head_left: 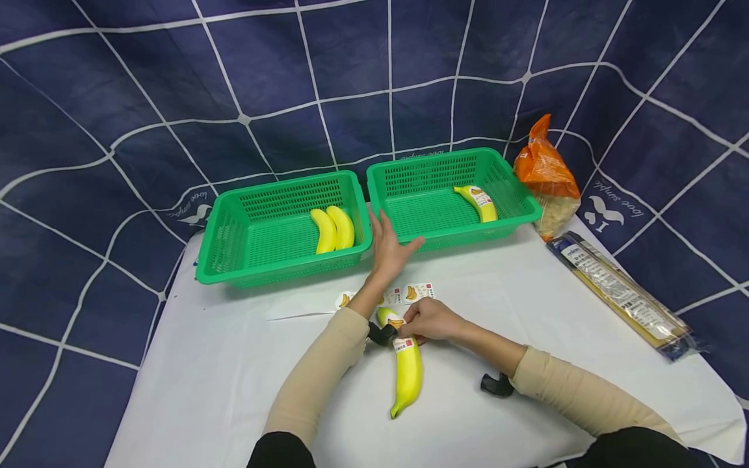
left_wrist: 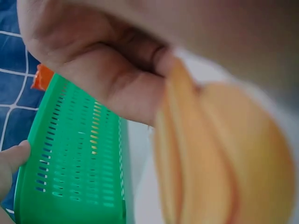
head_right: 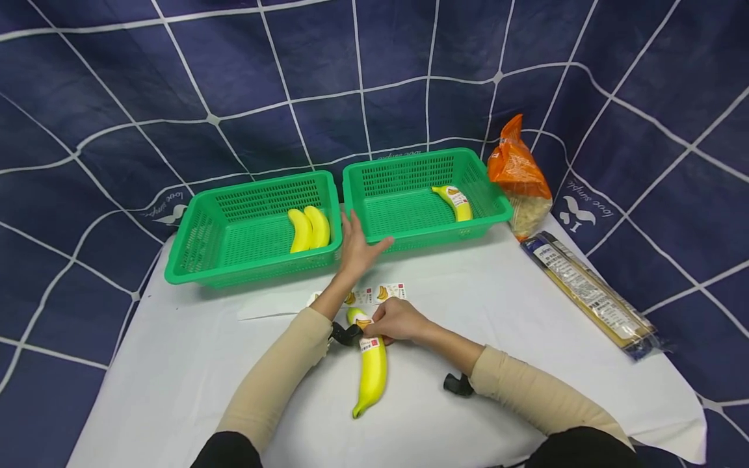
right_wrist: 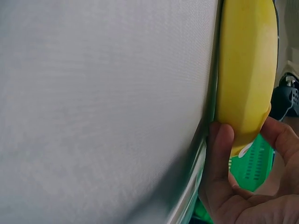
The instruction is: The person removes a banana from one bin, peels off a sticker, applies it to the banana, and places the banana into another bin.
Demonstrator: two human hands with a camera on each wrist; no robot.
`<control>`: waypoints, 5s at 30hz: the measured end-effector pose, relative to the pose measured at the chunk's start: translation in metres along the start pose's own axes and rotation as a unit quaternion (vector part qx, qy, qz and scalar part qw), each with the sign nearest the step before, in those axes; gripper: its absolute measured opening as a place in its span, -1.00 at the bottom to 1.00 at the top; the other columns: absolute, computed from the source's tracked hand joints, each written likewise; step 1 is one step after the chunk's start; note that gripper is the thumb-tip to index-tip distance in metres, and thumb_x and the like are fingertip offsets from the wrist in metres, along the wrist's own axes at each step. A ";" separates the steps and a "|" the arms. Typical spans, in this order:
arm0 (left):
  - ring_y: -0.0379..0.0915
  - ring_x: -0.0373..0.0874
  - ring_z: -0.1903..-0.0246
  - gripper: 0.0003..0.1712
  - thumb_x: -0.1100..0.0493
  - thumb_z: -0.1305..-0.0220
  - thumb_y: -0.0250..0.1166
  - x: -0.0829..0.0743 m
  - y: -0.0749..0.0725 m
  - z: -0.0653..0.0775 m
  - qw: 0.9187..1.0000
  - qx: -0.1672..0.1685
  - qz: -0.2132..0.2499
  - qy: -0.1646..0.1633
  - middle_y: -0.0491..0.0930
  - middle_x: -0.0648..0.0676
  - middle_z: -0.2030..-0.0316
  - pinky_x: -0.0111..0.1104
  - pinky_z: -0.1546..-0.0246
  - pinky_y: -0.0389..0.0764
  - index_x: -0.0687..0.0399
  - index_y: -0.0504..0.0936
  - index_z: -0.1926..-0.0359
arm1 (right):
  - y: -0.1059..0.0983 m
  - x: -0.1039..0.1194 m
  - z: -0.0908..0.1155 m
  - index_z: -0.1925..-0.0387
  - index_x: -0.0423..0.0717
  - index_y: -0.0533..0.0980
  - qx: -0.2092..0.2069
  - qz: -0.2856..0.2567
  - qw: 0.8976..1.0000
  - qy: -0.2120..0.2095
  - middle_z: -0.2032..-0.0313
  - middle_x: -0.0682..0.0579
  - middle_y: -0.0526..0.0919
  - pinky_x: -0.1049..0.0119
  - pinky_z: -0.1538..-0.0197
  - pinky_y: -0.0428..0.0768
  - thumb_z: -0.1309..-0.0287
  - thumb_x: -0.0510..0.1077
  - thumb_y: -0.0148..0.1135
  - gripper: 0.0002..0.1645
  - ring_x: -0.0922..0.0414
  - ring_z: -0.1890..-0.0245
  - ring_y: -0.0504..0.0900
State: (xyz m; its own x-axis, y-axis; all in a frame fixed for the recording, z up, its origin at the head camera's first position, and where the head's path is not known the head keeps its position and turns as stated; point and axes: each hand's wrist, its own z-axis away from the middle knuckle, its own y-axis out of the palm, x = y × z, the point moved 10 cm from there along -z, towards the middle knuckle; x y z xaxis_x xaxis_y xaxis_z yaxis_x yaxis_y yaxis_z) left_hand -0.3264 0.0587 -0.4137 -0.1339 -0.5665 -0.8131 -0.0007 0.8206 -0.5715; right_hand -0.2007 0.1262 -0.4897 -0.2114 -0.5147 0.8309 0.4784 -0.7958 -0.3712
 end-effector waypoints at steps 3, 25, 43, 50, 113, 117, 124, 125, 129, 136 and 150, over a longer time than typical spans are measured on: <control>-0.23 0.21 -0.52 0.31 -0.18 -0.14 0.40 0.002 0.000 -0.002 1.000 -0.003 -0.005 -0.008 -0.46 0.28 -0.53 0.00 -0.47 0.10 0.21 -0.32 -0.54 | -0.003 -0.002 0.000 0.33 -0.28 0.59 -0.003 0.007 1.000 0.004 0.47 -0.03 0.72 0.29 0.41 0.71 0.09 -0.14 0.45 -0.69 0.20 0.58 0.67; -0.33 0.12 -0.54 0.54 -0.29 0.09 0.51 0.018 -0.004 -0.018 0.999 0.031 0.033 -0.007 -0.53 0.10 -0.55 -0.02 -0.48 0.08 0.13 -0.41 -0.53 | -0.020 -0.009 -0.002 0.33 -0.22 0.62 -0.015 0.024 0.999 0.015 0.46 0.01 0.70 0.34 0.43 0.67 0.11 -0.07 0.51 -0.64 0.21 0.59 0.61; -0.40 0.07 -0.55 0.45 -0.27 0.00 0.46 0.024 -0.008 -0.014 0.998 0.053 0.023 0.000 -0.50 0.09 -0.55 -0.03 -0.51 -0.04 0.13 -0.39 -0.54 | -0.042 -0.004 0.004 0.26 -0.28 0.62 -0.016 0.030 0.999 0.004 0.43 -0.02 0.71 0.27 0.36 0.68 0.07 -0.05 0.48 -0.59 0.19 0.55 0.63; -0.42 0.06 -0.55 0.45 -0.25 -0.01 0.46 0.022 -0.008 -0.014 0.998 0.054 0.016 -0.005 -0.51 0.09 -0.55 -0.05 -0.51 -0.04 0.14 -0.40 -0.53 | -0.060 0.004 0.004 0.28 -0.25 0.64 -0.001 0.052 0.999 -0.007 0.48 0.04 0.70 0.24 0.31 0.67 0.08 -0.02 0.47 -0.60 0.17 0.53 0.61; -0.27 0.12 -0.53 0.44 -0.18 -0.01 0.49 0.025 -0.001 -0.004 0.997 0.070 0.005 -0.016 -0.53 0.00 -0.55 -0.01 -0.47 0.12 0.02 -0.41 -0.54 | -0.308 0.050 -0.143 -0.30 -0.51 0.26 0.083 0.193 0.977 0.017 0.02 0.10 0.63 0.14 -0.13 0.63 -0.28 0.08 0.23 -0.15 0.29 0.12 0.64; -0.20 0.20 -0.51 0.42 -0.14 -0.02 0.49 0.025 -0.002 -0.002 0.998 0.065 0.011 -0.017 -0.53 -0.03 -0.55 0.04 -0.45 0.14 0.01 -0.40 -0.54 | -0.304 0.040 -0.150 -0.23 -0.50 0.36 0.088 0.209 0.974 0.016 0.11 0.12 0.68 0.17 -0.07 0.66 -0.26 0.07 0.25 -0.22 0.27 0.16 0.65; -0.24 0.10 -0.53 0.43 -0.20 0.00 0.49 0.018 0.003 -0.002 0.998 0.066 -0.009 -0.006 -0.50 0.01 -0.55 -0.03 -0.44 0.19 0.03 -0.38 -0.55 | -0.302 0.020 -0.152 -0.11 -0.47 0.48 0.091 0.232 0.968 0.037 0.28 0.16 0.70 0.26 0.08 0.70 -0.26 0.03 0.26 -0.36 0.25 0.29 0.63; -0.24 0.08 -0.53 0.44 -0.21 0.00 0.48 0.016 0.006 -0.002 0.997 0.070 -0.015 -0.002 -0.50 0.02 -0.55 -0.05 -0.43 0.21 0.04 -0.38 -0.54 | -0.302 0.016 -0.151 -0.12 -0.49 0.48 0.097 0.235 0.966 0.046 0.29 0.16 0.70 0.26 0.08 0.70 -0.28 0.01 0.24 -0.36 0.25 0.29 0.63; -0.23 0.06 -0.53 0.44 -0.25 -0.01 0.46 0.011 0.012 -0.003 0.997 0.076 -0.032 0.008 -0.51 0.03 -0.55 -0.08 -0.42 0.25 0.08 -0.38 -0.54 | -0.301 0.008 -0.149 -0.09 -0.52 0.48 0.115 0.249 0.960 0.059 0.34 0.15 0.67 0.30 0.10 0.69 -0.31 -0.03 0.20 -0.41 0.25 0.32 0.61; -0.25 0.04 -0.54 0.42 -0.25 -0.02 0.46 0.007 0.014 -0.002 0.997 0.068 -0.031 0.007 -0.51 0.04 -0.55 -0.08 -0.43 0.23 0.08 -0.37 -0.54 | -0.297 0.002 -0.149 0.28 -0.33 0.59 0.107 0.257 0.957 0.076 0.49 0.12 0.54 0.36 0.21 0.66 -0.28 -0.05 0.18 -0.65 0.24 0.45 0.54; -0.30 0.00 -0.55 0.41 -0.25 -0.04 0.44 0.000 0.013 0.002 0.997 0.076 -0.019 0.012 -0.55 -0.02 -0.54 -0.05 -0.44 0.21 0.07 -0.38 -0.54 | -0.277 -0.002 -0.149 0.49 -0.14 0.48 0.112 0.286 0.946 0.102 0.57 0.13 0.40 0.46 0.29 0.61 -0.23 -0.06 0.24 -0.72 0.26 0.53 0.41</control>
State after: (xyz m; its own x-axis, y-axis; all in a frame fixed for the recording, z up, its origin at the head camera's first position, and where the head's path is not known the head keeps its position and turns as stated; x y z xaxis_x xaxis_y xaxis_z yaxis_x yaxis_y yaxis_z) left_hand -0.3247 0.0692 -0.4214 -0.1612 -0.5934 -0.7886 0.1434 0.7765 -0.6136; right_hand -0.4595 0.3000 -0.4507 -0.0119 -0.9100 0.4145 0.7284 -0.2919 -0.6198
